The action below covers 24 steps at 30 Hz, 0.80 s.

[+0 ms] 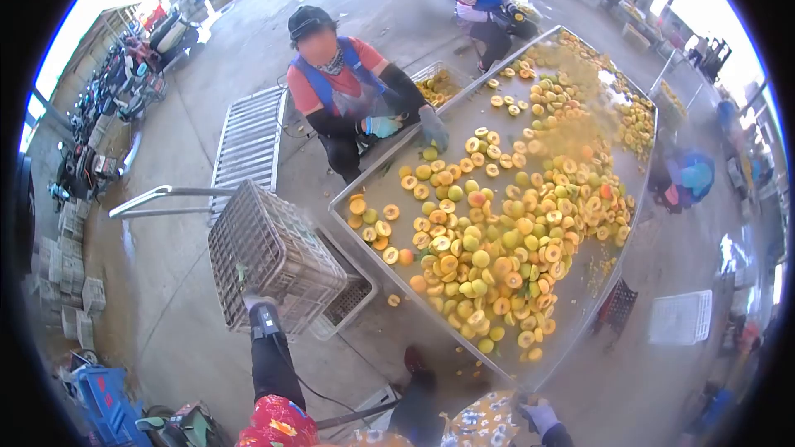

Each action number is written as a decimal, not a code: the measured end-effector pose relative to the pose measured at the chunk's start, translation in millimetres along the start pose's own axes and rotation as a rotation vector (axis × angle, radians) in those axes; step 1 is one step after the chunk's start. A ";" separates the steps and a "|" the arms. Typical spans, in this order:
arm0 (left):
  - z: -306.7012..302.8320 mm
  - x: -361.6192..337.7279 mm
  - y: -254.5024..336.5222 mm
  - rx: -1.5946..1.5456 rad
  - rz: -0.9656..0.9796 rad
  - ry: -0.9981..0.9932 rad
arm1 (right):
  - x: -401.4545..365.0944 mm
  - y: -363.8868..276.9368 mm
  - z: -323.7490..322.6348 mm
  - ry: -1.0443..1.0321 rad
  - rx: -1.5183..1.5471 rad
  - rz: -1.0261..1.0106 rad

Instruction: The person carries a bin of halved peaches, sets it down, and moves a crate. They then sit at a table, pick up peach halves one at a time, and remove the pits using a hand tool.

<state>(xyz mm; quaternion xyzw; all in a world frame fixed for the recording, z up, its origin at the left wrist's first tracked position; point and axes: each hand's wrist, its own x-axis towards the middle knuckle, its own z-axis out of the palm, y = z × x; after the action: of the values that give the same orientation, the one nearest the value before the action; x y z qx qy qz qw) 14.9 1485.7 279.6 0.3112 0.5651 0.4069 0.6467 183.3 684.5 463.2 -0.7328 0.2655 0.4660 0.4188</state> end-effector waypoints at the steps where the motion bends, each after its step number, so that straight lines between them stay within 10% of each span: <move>1: -2.6 6.0 11.9 -0.162 -0.065 -0.022 | 4.7 8.9 1.9 -0.006 0.191 -0.014; 3: -26.6 39.0 17.8 -0.299 -0.053 -0.147 | -5.2 16.6 -7.2 0.094 0.033 -0.092; 9: 16.7 -185.9 125.2 0.281 0.043 0.084 | 23.2 107.8 -42.1 0.234 -0.077 -0.291; 11: -23.7 -178.3 105.4 1.117 0.468 -0.016 | -20.7 124.8 -45.6 0.229 0.148 -0.224; 13: -59.3 -192.1 115.0 0.439 0.134 -0.096 | -35.7 124.0 -67.6 0.186 0.423 -0.179; 16: -84.4 -243.1 108.6 0.904 0.427 -0.259 | -24.2 189.3 -107.5 0.224 0.475 -0.106; 20: -43.6 -393.6 116.9 -0.006 -0.166 -0.015 | -47.2 257.2 -180.1 0.235 0.551 -0.067; 24: -58.7 -417.0 84.5 0.273 0.089 -0.202 | -13.6 365.2 -267.4 0.235 0.569 -0.012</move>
<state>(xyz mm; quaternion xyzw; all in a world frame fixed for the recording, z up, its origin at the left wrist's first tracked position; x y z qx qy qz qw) -70.1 1156.4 541.9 0.4603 0.5330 0.3211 0.6332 16.1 268.5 399.2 -0.6366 0.4275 0.2827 0.5763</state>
